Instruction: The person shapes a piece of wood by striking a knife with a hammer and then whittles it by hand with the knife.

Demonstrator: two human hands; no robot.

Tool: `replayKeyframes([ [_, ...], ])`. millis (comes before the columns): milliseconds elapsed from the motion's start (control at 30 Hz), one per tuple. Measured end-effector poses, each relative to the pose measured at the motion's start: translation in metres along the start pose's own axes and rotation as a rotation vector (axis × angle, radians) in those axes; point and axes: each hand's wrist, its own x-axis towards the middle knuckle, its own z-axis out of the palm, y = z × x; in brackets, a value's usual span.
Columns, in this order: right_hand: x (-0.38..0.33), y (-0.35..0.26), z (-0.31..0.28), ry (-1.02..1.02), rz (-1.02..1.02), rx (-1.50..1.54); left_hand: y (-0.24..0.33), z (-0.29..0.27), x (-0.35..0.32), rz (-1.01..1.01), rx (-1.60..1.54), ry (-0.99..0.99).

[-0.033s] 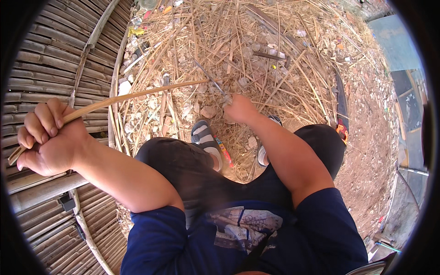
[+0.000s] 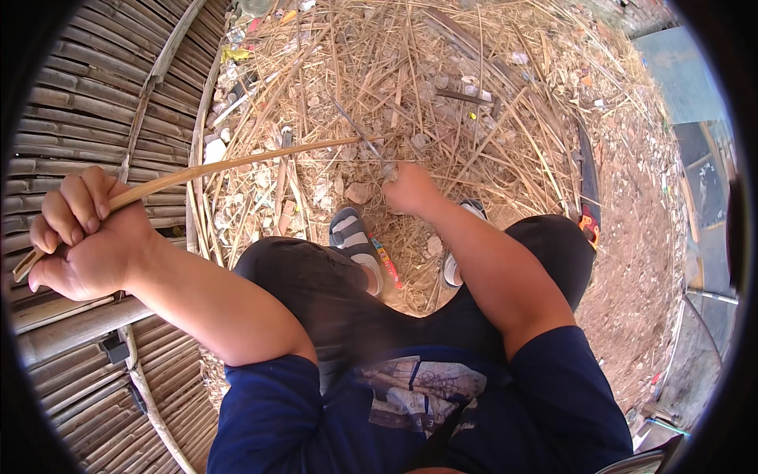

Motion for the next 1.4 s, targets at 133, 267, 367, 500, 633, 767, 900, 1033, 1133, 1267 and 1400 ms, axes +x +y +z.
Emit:
replayKeyframes([
  [133,-0.012,-0.043,0.004,-0.022,-0.085,0.069,-0.003,-0.004,0.002,0.054,0.059,0.093],
  [267,-0.012,-0.031,0.011,0.006,-0.22,0.084,-0.003,-0.001,0.002,0.093,0.132,0.2],
  [367,0.007,0.033,0.023,0.016,-0.087,-0.031,-0.006,0.008,0.002,0.115,0.194,0.261],
  [500,0.023,0.072,0.014,-0.02,0.172,-0.181,-0.005,-0.001,0.004,0.109,0.168,0.217],
  [633,0.021,0.044,0.02,-0.02,0.147,-0.116,-0.003,-0.008,0.006,0.078,0.12,0.139],
  [767,0.011,0.005,0.007,-0.009,-0.02,-0.004,-0.004,-0.011,0.005,0.098,0.17,0.175],
  [900,0.013,0.02,0.019,0.074,-0.067,0.005,-0.004,-0.007,0.009,0.06,0.163,0.2],
  [1033,0.015,0.038,0.017,0.03,0.203,-0.092,0.005,-0.021,0.011,-0.058,0.068,0.042],
  [1133,0.009,0.018,0.004,-0.018,0.105,-0.009,0.003,-0.01,0.005,-0.066,0.018,0.022],
  [1267,-0.013,-0.059,-0.005,-0.078,-0.163,0.143,0.005,-0.023,0.005,-0.094,-0.079,-0.07],
  [1400,-0.018,-0.074,0.004,-0.039,-0.407,0.229,0.001,-0.011,0.003,-0.062,-0.061,-0.063],
])
